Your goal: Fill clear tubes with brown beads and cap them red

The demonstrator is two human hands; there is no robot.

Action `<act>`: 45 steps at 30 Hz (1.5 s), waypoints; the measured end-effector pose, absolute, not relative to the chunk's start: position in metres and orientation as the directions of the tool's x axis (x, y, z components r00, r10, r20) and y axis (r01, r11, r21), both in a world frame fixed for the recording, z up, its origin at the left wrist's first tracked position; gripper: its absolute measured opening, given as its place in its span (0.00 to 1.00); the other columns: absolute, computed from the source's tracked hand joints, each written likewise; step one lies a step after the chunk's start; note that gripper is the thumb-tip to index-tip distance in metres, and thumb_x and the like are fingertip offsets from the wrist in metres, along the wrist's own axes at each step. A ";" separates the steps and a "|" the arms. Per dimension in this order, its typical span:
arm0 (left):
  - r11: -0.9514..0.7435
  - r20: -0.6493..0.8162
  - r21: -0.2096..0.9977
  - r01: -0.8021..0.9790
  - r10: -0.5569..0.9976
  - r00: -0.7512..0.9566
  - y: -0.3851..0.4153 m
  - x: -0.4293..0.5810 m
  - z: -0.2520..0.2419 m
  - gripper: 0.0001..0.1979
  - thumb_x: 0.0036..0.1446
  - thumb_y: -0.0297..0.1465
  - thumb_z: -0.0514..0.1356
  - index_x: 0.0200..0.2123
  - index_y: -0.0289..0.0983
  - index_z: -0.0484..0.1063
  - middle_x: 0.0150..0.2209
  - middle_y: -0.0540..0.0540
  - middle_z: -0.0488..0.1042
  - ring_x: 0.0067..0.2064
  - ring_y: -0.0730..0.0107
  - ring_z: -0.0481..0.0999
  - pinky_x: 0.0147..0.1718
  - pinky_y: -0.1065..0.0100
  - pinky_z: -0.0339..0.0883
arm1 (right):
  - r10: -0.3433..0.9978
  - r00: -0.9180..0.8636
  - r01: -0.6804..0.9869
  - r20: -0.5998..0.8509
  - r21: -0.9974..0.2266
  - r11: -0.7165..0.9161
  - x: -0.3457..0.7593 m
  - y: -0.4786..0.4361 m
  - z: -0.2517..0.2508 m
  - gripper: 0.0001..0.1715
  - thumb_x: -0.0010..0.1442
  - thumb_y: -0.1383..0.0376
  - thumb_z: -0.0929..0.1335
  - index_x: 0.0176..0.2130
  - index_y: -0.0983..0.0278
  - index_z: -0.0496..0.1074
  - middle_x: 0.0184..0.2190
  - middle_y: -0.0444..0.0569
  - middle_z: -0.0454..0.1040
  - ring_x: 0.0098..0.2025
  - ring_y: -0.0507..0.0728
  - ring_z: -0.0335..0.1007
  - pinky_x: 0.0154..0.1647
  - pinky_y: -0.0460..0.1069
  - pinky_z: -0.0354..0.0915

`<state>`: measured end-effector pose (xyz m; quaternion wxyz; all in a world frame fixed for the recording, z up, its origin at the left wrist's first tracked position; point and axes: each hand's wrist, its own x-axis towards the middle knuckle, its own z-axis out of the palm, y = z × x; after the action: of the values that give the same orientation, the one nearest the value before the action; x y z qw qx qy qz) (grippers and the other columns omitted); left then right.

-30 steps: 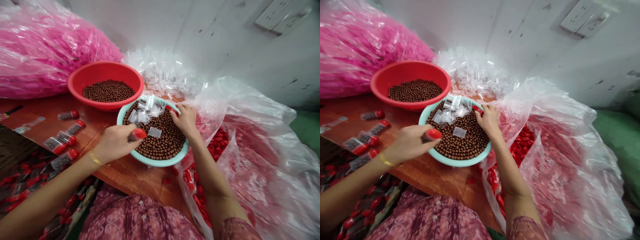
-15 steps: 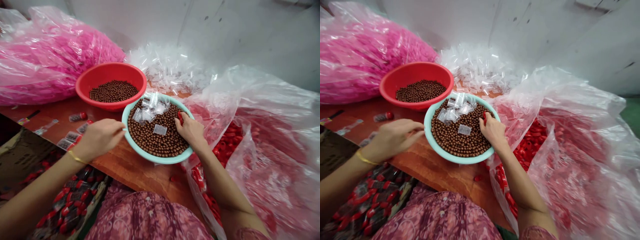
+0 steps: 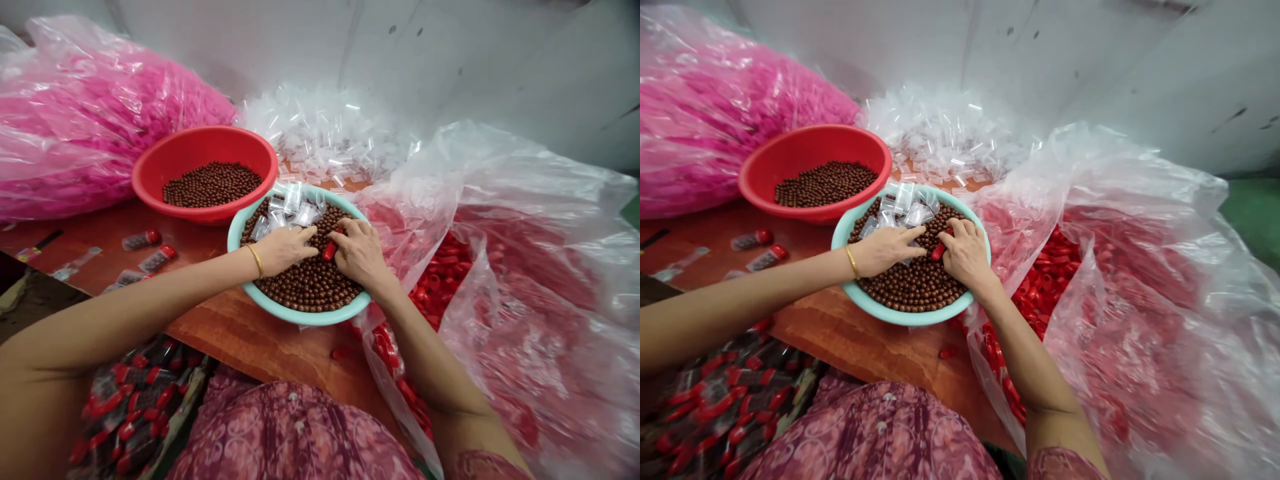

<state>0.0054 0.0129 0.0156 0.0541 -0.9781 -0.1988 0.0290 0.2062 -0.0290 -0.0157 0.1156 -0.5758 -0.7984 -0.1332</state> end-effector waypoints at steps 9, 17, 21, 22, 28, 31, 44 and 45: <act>-0.498 -0.165 0.100 0.861 0.846 0.508 -0.007 0.000 0.019 0.22 0.58 0.45 0.51 0.38 0.31 0.74 0.35 0.37 0.76 0.38 0.55 0.76 0.34 0.63 0.66 | 0.771 -0.511 0.851 0.380 0.099 0.515 0.202 -0.028 -0.014 0.11 0.60 0.67 0.62 0.37 0.64 0.73 0.45 0.53 0.75 0.52 0.62 0.63 0.54 0.58 0.50; -0.385 -0.289 0.329 0.863 0.829 0.480 0.011 0.015 0.016 0.13 0.50 0.39 0.57 0.30 0.35 0.74 0.28 0.45 0.76 0.30 0.66 0.73 0.26 0.71 0.59 | 0.776 -0.188 0.924 0.602 -0.160 0.348 0.207 -0.035 -0.017 0.02 0.51 0.68 0.63 0.26 0.62 0.65 0.20 0.45 0.68 0.24 0.55 0.63 0.33 0.50 0.62; -0.337 -0.521 0.348 0.875 0.706 0.480 0.012 0.017 0.029 0.11 0.50 0.34 0.58 0.21 0.34 0.71 0.19 0.47 0.71 0.20 0.71 0.68 0.23 0.71 0.59 | 0.787 0.022 0.872 0.616 -0.397 0.287 0.210 -0.039 -0.015 0.13 0.53 0.68 0.61 0.41 0.63 0.67 0.28 0.46 0.73 0.27 0.55 0.67 0.32 0.50 0.63; -0.261 -0.594 0.374 0.890 0.670 0.446 0.013 0.019 0.030 0.11 0.50 0.33 0.58 0.20 0.33 0.69 0.17 0.48 0.70 0.18 0.72 0.67 0.22 0.71 0.61 | 0.785 0.041 0.852 0.618 -0.432 0.296 0.211 -0.039 -0.015 0.16 0.55 0.68 0.60 0.44 0.63 0.67 0.31 0.47 0.74 0.30 0.55 0.69 0.34 0.50 0.64; 0.038 -0.659 0.509 0.860 0.660 0.361 0.024 0.050 0.004 0.10 0.56 0.30 0.56 0.25 0.30 0.68 0.18 0.48 0.69 0.17 0.76 0.68 0.23 0.72 0.67 | 0.801 0.078 0.787 0.594 -0.529 0.316 0.210 -0.034 -0.015 0.15 0.63 0.62 0.57 0.42 0.62 0.68 0.38 0.51 0.76 0.40 0.58 0.72 0.41 0.53 0.65; 0.169 -0.593 0.646 0.745 0.725 0.350 0.026 0.059 -0.006 0.07 0.56 0.29 0.58 0.35 0.30 0.66 0.24 0.48 0.72 0.18 0.77 0.69 0.21 0.74 0.66 | 0.827 0.133 0.758 0.546 -0.594 0.270 0.210 -0.032 -0.018 0.14 0.63 0.60 0.57 0.41 0.62 0.67 0.34 0.50 0.75 0.34 0.57 0.71 0.36 0.52 0.65; 0.211 -0.208 0.975 0.064 0.781 0.589 0.009 0.021 0.005 0.11 0.47 0.19 0.61 0.36 0.31 0.69 0.35 0.49 0.75 0.37 0.77 0.74 0.46 0.67 0.66 | 0.858 0.094 0.698 0.505 -0.648 0.305 0.217 -0.033 -0.021 0.11 0.60 0.65 0.58 0.36 0.62 0.67 0.25 0.43 0.67 0.27 0.54 0.64 0.31 0.49 0.62; 0.226 -0.204 0.973 0.042 0.766 0.610 0.007 0.020 0.005 0.11 0.48 0.19 0.61 0.37 0.31 0.69 0.36 0.48 0.75 0.38 0.77 0.74 0.47 0.66 0.66 | 0.858 0.043 0.708 0.512 -0.622 0.335 0.218 -0.033 -0.021 0.14 0.61 0.65 0.57 0.39 0.63 0.68 0.26 0.44 0.68 0.28 0.54 0.65 0.31 0.49 0.63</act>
<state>0.0204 0.0074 0.0053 -0.6968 -0.5652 -0.3573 -0.2596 0.2176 -0.0329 -0.0206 0.4432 -0.5703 -0.6865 0.0848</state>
